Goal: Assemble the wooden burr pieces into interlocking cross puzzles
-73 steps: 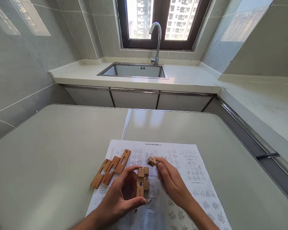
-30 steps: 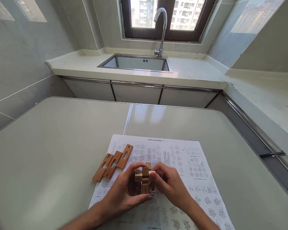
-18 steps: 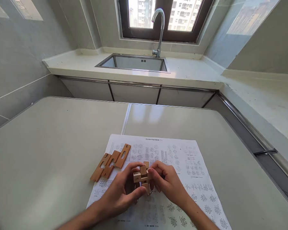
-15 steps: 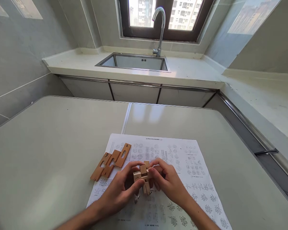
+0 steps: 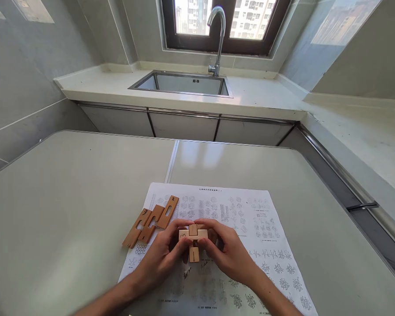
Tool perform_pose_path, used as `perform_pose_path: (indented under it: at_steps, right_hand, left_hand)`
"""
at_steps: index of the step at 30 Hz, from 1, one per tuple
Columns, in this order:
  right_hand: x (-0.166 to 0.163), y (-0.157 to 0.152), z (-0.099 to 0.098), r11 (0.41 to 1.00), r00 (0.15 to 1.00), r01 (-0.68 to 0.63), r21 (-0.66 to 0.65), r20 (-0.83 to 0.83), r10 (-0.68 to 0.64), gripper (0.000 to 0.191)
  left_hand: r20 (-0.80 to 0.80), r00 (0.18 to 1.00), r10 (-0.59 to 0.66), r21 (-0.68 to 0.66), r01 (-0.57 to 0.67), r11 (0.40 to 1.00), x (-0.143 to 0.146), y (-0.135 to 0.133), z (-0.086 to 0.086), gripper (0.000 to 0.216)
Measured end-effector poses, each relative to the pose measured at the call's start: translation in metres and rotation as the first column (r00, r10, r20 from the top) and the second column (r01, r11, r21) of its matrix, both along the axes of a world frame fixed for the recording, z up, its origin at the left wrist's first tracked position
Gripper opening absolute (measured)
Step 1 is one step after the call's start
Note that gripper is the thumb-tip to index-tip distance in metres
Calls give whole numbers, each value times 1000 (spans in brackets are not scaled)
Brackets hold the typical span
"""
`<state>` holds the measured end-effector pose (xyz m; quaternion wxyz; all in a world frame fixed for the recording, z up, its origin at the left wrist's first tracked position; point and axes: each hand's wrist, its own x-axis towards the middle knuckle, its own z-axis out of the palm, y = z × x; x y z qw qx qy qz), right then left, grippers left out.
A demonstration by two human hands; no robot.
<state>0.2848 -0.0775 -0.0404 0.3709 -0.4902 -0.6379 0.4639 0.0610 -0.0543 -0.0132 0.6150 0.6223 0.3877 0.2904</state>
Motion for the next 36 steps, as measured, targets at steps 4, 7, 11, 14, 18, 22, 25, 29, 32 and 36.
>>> perform_pose_path:
  at_steps: [4,7,11,14,18,22,25,29,32,36]
  right_hand:
    - [0,-1,5,1000,1000,-1,12,-13,1,43]
    - [0,0,9,1000,999,-24,9,-38,25,42]
    - [0,0,10,999,998,-46,-13,-43,45,39]
    - [0,-1,8,998,998,-56,-23,-36,55,39]
    - [1,-1,8,997,997,-66,-26,-39,65,38]
    - [1,0,12,997,996,-72,-23,-58,71,36]
    - [2,1,15,995,993,-97,-39,-67,94,33]
    - [3,2,16,991,991,-114,-67,-82,109,32]
    - [3,1,14,992,993,-98,-83,-78,91,35]
    - [3,2,15,985,982,-107,-136,-171,83,36]
  left_hand:
    - [23,1000,-13,-1,13,1000,0,-1,1,37]
    - [56,998,-19,13,19,1000,2,-1,3,33]
    - [73,997,-19,15,18,1000,2,0,5,30]
    - [54,998,-13,17,12,1000,3,-1,4,30]
    - [72,997,-20,36,18,999,3,-1,4,28]
    - [55,998,-28,100,22,995,4,-2,3,27]
    - [25,999,-34,150,30,988,4,-4,1,24]
    - [16,999,-47,188,43,981,4,-6,0,22]
    - [-25,999,-26,200,30,979,4,-5,1,22]
    - [-22,995,-96,160,98,982,3,-4,1,49]
